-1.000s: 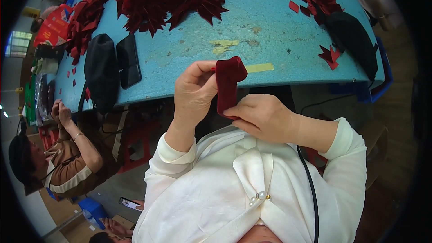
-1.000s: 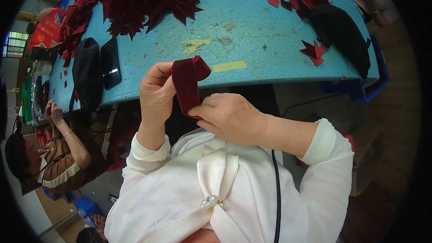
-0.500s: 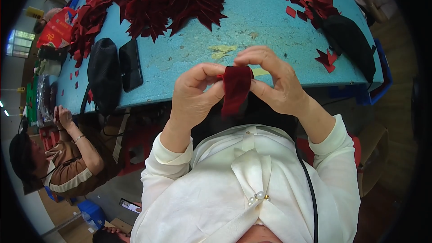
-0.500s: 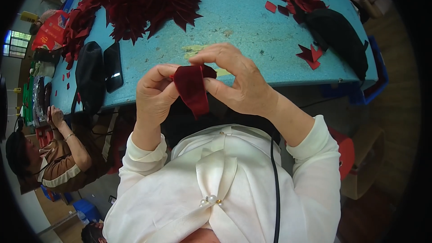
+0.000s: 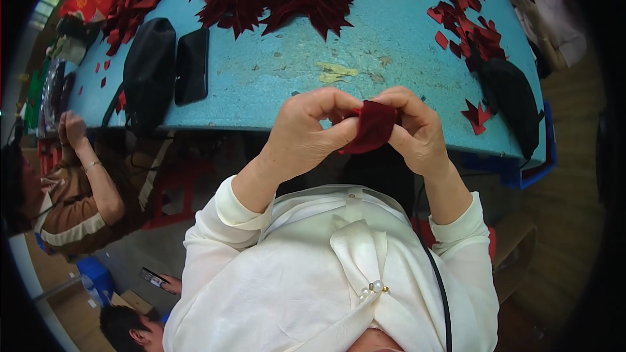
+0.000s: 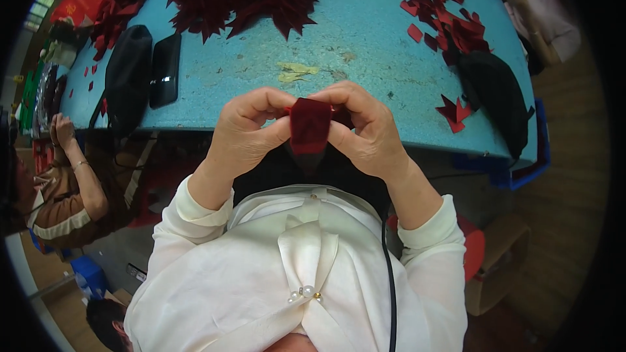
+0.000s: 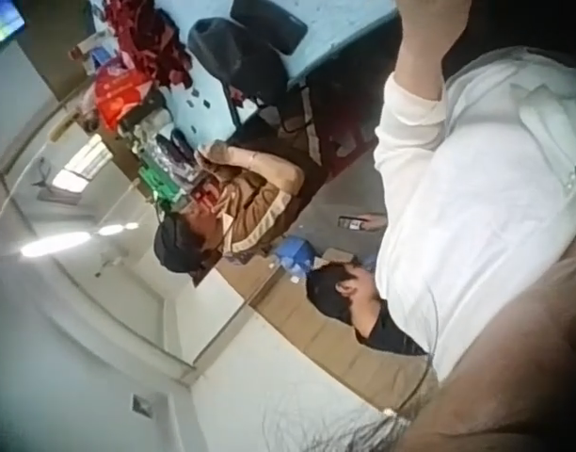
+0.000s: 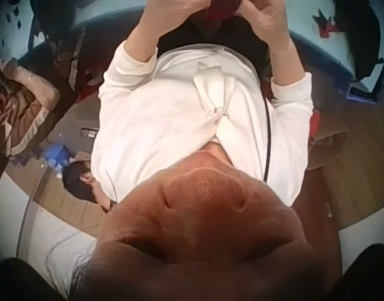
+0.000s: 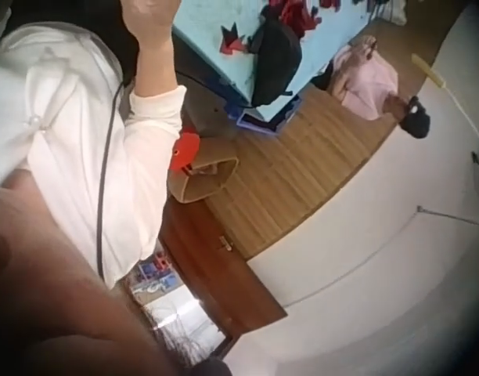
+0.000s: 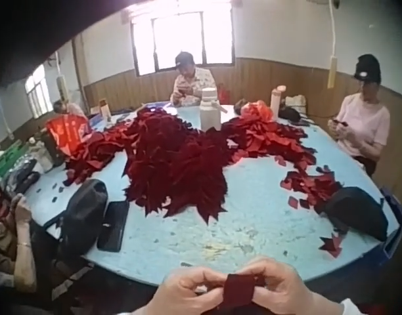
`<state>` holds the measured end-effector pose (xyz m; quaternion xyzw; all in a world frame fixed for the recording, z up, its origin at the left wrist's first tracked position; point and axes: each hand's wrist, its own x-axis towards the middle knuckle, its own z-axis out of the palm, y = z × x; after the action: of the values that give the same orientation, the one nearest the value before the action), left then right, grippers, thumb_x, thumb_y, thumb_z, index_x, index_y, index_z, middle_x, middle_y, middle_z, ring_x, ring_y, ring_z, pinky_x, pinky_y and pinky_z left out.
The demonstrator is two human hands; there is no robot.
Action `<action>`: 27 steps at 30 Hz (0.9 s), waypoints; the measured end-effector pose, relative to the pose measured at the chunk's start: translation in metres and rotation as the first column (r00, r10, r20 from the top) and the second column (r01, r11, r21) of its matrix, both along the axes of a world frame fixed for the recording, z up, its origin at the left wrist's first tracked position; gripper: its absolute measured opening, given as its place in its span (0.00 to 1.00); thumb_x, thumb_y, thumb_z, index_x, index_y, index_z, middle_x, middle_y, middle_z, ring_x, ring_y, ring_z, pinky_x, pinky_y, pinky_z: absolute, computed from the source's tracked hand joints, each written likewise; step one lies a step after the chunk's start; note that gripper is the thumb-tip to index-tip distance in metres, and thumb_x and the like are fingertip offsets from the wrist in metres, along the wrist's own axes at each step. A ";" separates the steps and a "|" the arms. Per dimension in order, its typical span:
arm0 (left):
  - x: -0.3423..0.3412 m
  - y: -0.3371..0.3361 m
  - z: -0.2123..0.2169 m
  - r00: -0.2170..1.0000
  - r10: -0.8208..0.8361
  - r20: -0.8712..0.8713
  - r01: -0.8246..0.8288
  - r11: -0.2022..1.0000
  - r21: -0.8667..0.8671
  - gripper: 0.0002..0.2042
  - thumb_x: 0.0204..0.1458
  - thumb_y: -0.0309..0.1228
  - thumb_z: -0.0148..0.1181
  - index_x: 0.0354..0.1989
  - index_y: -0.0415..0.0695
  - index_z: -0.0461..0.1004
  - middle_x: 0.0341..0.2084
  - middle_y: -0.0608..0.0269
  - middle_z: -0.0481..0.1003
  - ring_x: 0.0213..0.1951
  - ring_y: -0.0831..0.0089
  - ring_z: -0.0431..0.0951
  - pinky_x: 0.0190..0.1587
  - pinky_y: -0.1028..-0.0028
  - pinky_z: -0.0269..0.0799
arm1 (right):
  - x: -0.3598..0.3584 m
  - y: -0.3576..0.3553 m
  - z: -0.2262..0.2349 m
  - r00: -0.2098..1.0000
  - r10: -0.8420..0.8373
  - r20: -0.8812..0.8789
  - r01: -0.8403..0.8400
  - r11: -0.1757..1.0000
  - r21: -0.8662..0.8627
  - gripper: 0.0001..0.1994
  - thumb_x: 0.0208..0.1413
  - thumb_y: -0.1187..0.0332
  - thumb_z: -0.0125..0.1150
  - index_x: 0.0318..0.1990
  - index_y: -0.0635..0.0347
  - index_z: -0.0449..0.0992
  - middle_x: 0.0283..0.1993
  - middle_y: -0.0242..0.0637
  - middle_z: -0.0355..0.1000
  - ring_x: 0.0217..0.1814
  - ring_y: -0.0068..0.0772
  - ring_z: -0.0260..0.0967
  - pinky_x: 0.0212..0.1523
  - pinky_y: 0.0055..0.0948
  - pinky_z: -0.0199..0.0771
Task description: Fold and assemble small pieces of red fabric into decorative shapes at a workbench.
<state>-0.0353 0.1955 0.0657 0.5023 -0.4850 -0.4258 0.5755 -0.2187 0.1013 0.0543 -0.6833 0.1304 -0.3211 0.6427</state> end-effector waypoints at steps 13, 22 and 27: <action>0.012 -0.001 -0.003 0.995 -0.073 -0.070 0.083 0.984 0.156 0.09 0.54 0.22 0.59 0.42 0.36 0.79 0.31 0.66 0.79 0.32 0.84 0.76 0.35 0.82 0.73 | 0.007 0.002 -0.022 0.998 -0.056 0.004 0.051 0.943 0.330 0.16 0.57 0.68 0.64 0.50 0.67 0.72 0.47 0.37 0.75 0.49 0.27 0.72 0.53 0.28 0.71; 0.020 -0.001 -0.012 0.986 -0.055 -0.155 0.088 0.972 0.217 0.08 0.52 0.21 0.60 0.40 0.35 0.77 0.31 0.64 0.79 0.34 0.82 0.77 0.38 0.81 0.75 | 0.018 0.004 -0.027 0.998 -0.050 -0.049 0.064 0.933 0.354 0.16 0.56 0.68 0.64 0.50 0.66 0.72 0.47 0.36 0.75 0.48 0.26 0.72 0.51 0.27 0.73; 0.021 -0.003 -0.019 0.979 -0.049 -0.199 0.096 0.968 0.232 0.07 0.52 0.22 0.63 0.39 0.35 0.76 0.32 0.64 0.78 0.34 0.81 0.78 0.39 0.80 0.76 | 0.020 0.003 -0.031 0.998 -0.038 -0.058 0.056 0.931 0.360 0.17 0.55 0.69 0.66 0.50 0.67 0.72 0.47 0.36 0.74 0.46 0.24 0.73 0.48 0.24 0.75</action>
<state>-0.0147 0.1925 0.0470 0.5071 -0.3903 -0.5485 0.5382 -0.1991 0.1046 0.0232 -0.5578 0.2198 -0.2897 0.7461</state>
